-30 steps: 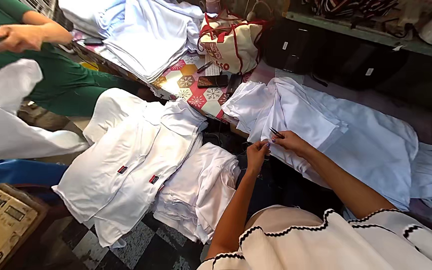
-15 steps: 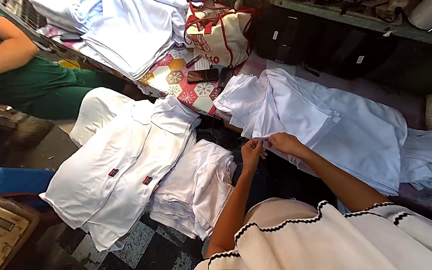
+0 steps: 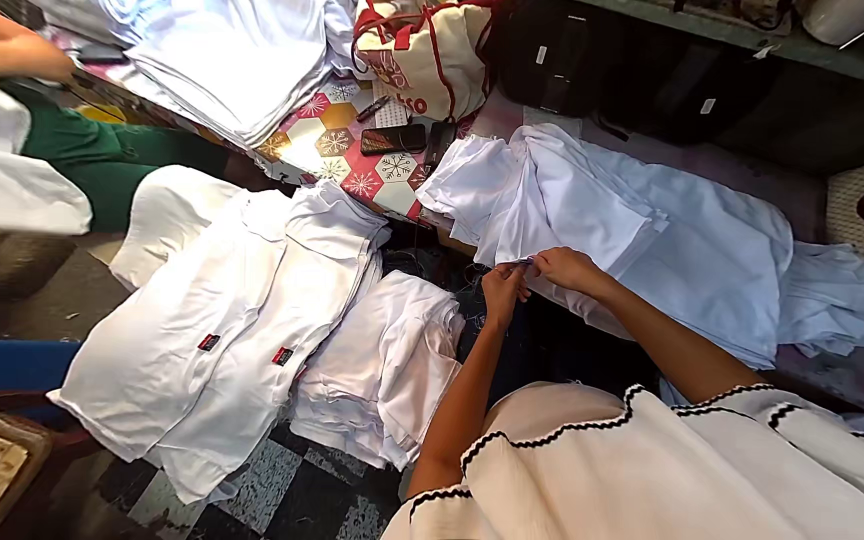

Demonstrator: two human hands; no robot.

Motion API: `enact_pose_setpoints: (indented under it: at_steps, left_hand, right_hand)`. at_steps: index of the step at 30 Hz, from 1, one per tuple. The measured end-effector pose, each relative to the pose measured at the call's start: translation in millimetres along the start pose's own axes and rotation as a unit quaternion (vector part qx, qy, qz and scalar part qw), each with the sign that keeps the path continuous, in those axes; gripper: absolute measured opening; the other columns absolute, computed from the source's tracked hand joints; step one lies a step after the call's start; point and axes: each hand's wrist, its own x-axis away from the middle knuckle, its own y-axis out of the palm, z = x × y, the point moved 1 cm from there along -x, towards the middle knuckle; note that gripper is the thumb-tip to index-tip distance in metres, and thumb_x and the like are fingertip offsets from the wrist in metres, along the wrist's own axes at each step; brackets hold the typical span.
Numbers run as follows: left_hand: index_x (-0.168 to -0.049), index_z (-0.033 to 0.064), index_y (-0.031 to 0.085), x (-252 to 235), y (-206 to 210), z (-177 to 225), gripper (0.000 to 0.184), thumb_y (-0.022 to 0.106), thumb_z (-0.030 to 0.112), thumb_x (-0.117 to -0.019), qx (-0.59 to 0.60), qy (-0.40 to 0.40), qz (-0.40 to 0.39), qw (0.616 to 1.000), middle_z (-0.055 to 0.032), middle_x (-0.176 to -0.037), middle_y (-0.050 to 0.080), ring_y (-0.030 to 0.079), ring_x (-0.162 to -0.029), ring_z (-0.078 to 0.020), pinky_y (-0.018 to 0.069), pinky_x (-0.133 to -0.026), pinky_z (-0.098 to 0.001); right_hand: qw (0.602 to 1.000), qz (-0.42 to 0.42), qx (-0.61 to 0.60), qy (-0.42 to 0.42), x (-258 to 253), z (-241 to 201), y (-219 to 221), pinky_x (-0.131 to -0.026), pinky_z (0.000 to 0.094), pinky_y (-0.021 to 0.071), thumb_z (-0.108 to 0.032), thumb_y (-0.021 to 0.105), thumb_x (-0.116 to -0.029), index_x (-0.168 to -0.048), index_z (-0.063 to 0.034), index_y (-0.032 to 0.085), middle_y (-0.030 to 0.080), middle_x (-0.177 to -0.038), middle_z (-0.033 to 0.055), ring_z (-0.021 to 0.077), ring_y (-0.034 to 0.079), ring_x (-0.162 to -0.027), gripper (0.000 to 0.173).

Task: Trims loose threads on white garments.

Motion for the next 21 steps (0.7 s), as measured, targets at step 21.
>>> enact_pose_setpoints:
  at_steps: [21]
  left_hand:
    - [-0.097,-0.0081,0.067,-2,-5,5,0.014,0.064,0.005,-0.0994,-0.029,0.037,-0.008,0.999,-0.0077,-0.068,0.069,0.063,-0.05,-0.0092,0.0554,-0.05,-0.0236]
  right_hand:
    - [0.964,0.186,-0.143,-0.124,-23,11,3,-0.068,0.0602,0.0497,-0.018,0.063,-0.1022,-0.099,0.0004,0.07,0.066,-0.082,0.0201,0.0376,0.064,-0.076,0.02]
